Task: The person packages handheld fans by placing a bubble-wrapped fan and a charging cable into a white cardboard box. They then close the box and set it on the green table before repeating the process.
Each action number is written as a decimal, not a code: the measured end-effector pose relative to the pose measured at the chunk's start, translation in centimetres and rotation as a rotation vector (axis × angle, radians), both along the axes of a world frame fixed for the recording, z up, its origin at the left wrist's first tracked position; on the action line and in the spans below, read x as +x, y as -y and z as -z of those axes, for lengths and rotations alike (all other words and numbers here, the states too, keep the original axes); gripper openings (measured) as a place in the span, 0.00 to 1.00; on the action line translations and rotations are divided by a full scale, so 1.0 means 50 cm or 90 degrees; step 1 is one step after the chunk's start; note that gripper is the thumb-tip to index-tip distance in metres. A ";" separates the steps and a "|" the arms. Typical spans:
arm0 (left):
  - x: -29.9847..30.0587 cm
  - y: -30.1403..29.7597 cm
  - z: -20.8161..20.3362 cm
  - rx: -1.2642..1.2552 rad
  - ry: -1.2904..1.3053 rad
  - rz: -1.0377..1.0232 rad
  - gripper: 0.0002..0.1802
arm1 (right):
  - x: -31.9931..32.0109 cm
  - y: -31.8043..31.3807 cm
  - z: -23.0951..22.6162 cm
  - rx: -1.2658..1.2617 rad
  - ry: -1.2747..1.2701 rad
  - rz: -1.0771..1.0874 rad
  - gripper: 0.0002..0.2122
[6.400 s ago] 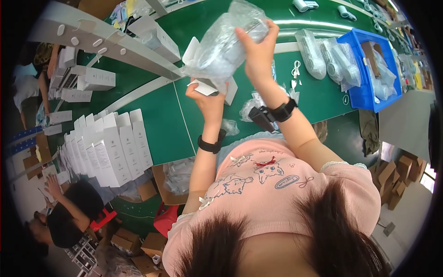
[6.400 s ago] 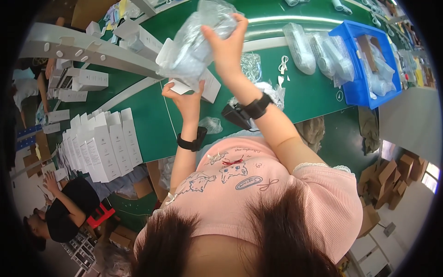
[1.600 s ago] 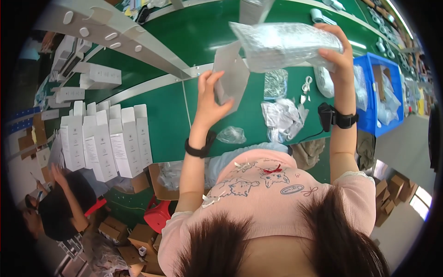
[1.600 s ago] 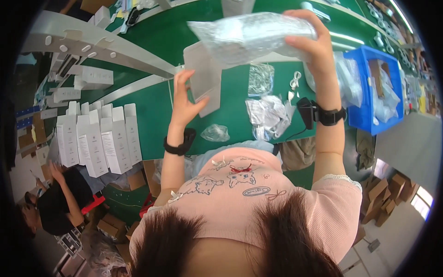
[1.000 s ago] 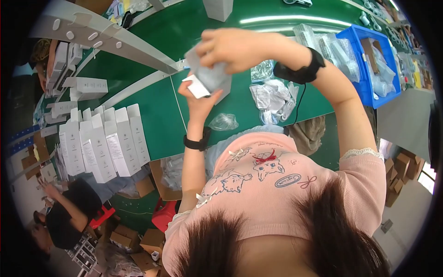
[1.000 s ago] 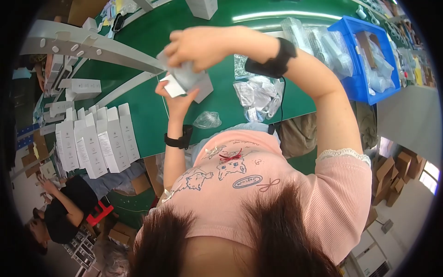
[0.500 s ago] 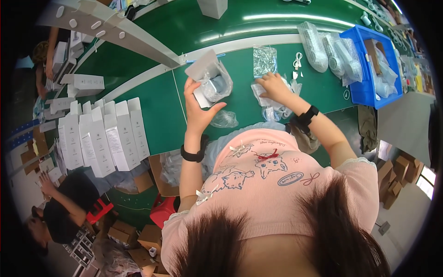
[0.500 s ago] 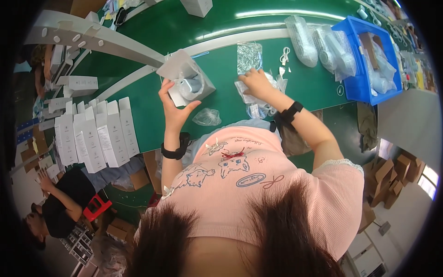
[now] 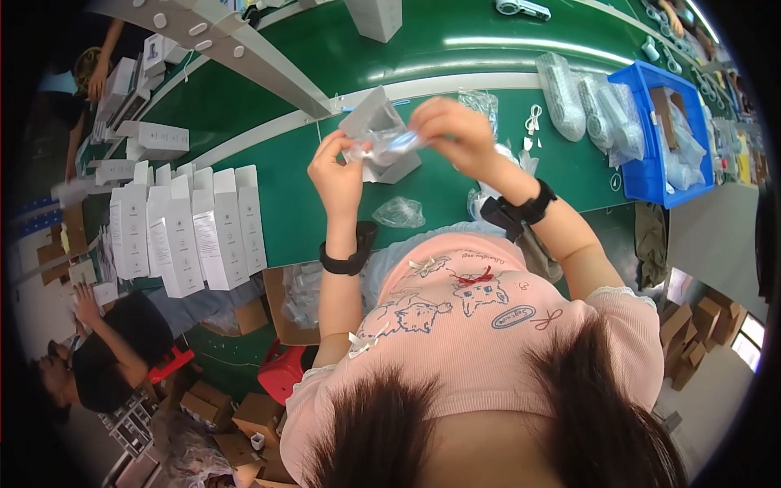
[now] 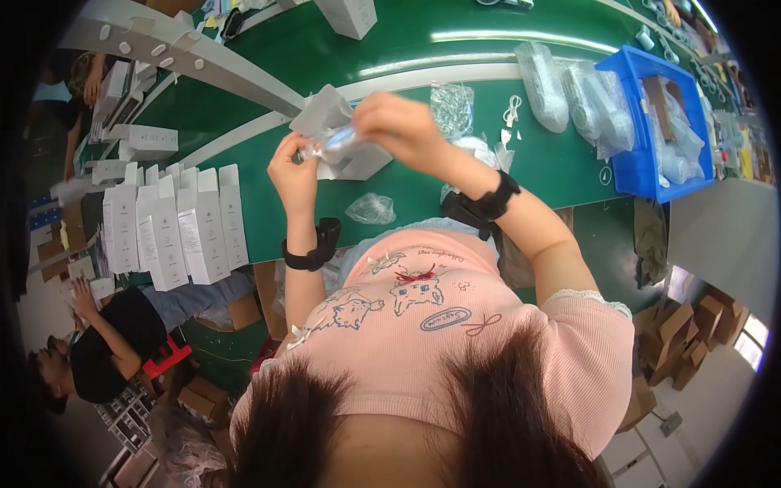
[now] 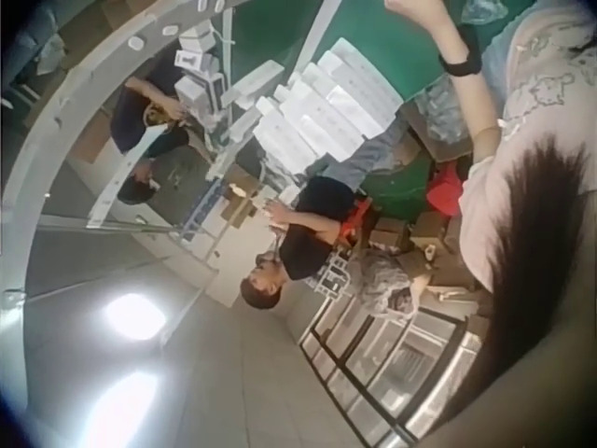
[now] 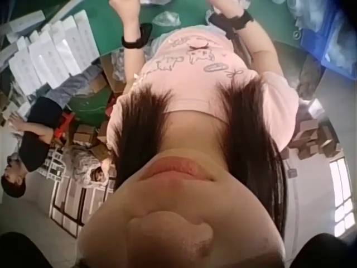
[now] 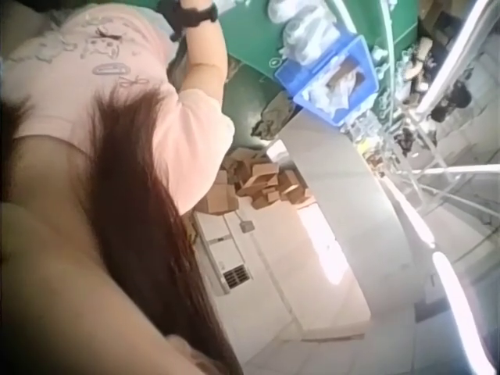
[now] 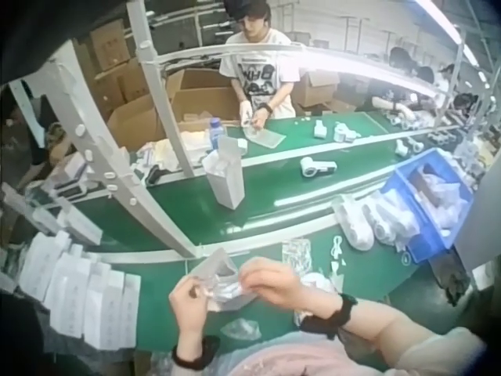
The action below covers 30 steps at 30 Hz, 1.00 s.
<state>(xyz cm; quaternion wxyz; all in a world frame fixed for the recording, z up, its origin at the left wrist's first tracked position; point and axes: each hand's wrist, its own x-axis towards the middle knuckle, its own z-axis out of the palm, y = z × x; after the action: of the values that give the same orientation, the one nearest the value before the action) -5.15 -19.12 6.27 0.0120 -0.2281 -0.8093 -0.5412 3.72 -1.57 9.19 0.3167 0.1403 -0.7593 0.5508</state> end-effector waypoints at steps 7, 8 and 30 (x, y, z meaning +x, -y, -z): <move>-0.010 0.012 0.013 0.014 0.108 0.009 0.10 | -0.041 0.018 0.033 0.524 0.044 -0.131 0.10; -0.012 0.022 0.008 0.015 0.103 0.002 0.10 | -0.039 0.015 0.026 0.502 0.042 -0.153 0.15; -0.033 0.177 0.038 -0.744 -0.168 -0.146 0.34 | -0.221 -0.298 0.163 -0.263 0.224 0.176 0.45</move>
<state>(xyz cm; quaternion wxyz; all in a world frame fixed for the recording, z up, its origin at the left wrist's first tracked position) -6.82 -27.97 4.36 0.0432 -0.1734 -0.9834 0.0303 -7.34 13.31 1.03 0.2740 -0.1296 -0.6866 0.6608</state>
